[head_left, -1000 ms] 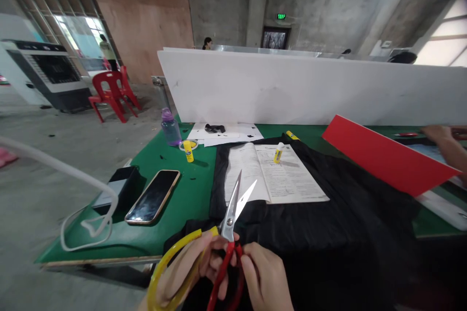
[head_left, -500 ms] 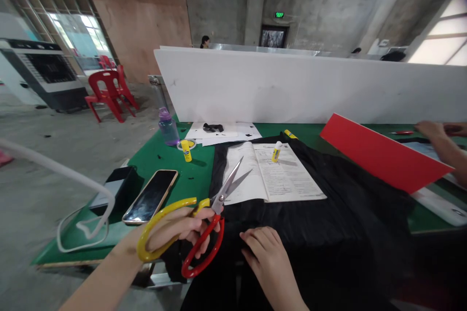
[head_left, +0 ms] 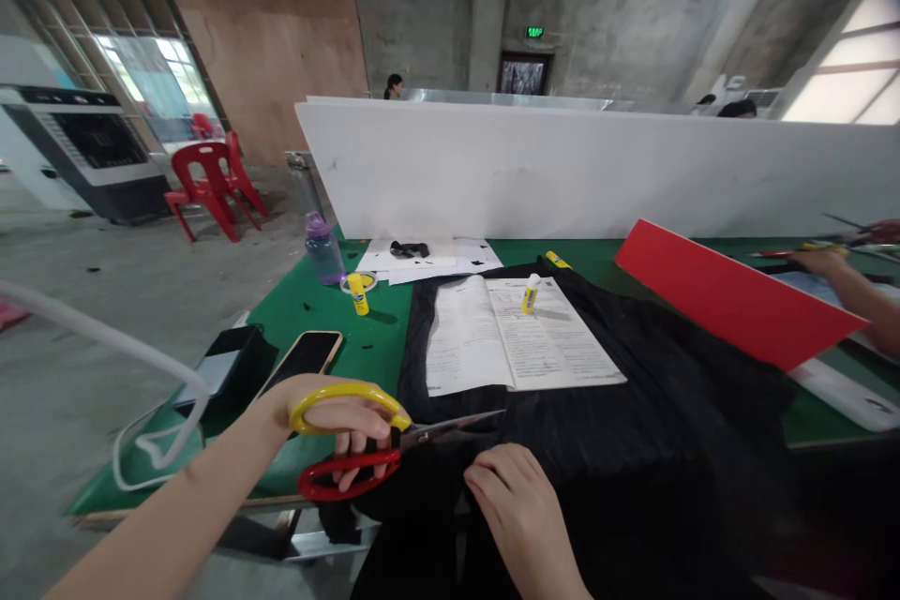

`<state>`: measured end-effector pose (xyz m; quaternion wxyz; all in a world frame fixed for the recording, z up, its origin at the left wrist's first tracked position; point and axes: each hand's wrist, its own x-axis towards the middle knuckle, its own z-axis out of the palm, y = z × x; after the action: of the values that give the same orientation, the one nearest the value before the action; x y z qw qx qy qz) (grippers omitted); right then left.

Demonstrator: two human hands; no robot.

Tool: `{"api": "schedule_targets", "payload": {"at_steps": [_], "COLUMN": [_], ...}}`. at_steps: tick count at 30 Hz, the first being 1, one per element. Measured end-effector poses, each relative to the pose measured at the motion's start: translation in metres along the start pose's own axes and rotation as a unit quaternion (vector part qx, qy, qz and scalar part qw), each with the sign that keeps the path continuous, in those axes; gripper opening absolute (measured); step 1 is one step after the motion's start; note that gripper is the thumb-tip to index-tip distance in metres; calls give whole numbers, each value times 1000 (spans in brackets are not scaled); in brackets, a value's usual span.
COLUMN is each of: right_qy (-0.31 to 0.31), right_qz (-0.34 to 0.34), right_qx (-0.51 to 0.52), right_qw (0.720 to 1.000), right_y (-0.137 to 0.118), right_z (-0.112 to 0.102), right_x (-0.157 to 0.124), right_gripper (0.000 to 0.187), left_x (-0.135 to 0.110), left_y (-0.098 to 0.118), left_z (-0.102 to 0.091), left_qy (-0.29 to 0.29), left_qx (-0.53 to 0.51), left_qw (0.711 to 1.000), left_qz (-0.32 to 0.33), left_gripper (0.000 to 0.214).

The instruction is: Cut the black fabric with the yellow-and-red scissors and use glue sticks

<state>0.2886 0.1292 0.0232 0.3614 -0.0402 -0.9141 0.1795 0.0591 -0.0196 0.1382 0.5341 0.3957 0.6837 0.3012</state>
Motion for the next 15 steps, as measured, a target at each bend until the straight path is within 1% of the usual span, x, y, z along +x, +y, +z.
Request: {"api": "schedule_targets", "payload": {"at_steps": [3, 6, 10, 13, 15], "right_qy": [3, 8, 13, 13, 9], "right_qz": [-6, -9, -13, -17, -17], "right_qx": [-4, -3, 9, 15, 17], "right_qw": [1000, 1000, 1000, 1000, 1000], "right_y": [0, -2, -4, -5, -5], "right_z": [-2, -5, -8, -11, -11], "right_x": [1, 2, 4, 6, 6], "right_gripper": [21, 20, 19, 20, 19], "left_x": [6, 12, 20, 28, 35], "left_y": [15, 24, 28, 28, 27], "left_z": [1, 2, 2, 3, 3], "left_qy": [-17, -22, -55, -62, -49], "left_qx": [60, 78, 76, 76, 57], "left_qw": [997, 995, 993, 992, 996], "left_qz": [-35, -64, -70, -75, -40], "left_gripper": [35, 26, 19, 18, 18]}}
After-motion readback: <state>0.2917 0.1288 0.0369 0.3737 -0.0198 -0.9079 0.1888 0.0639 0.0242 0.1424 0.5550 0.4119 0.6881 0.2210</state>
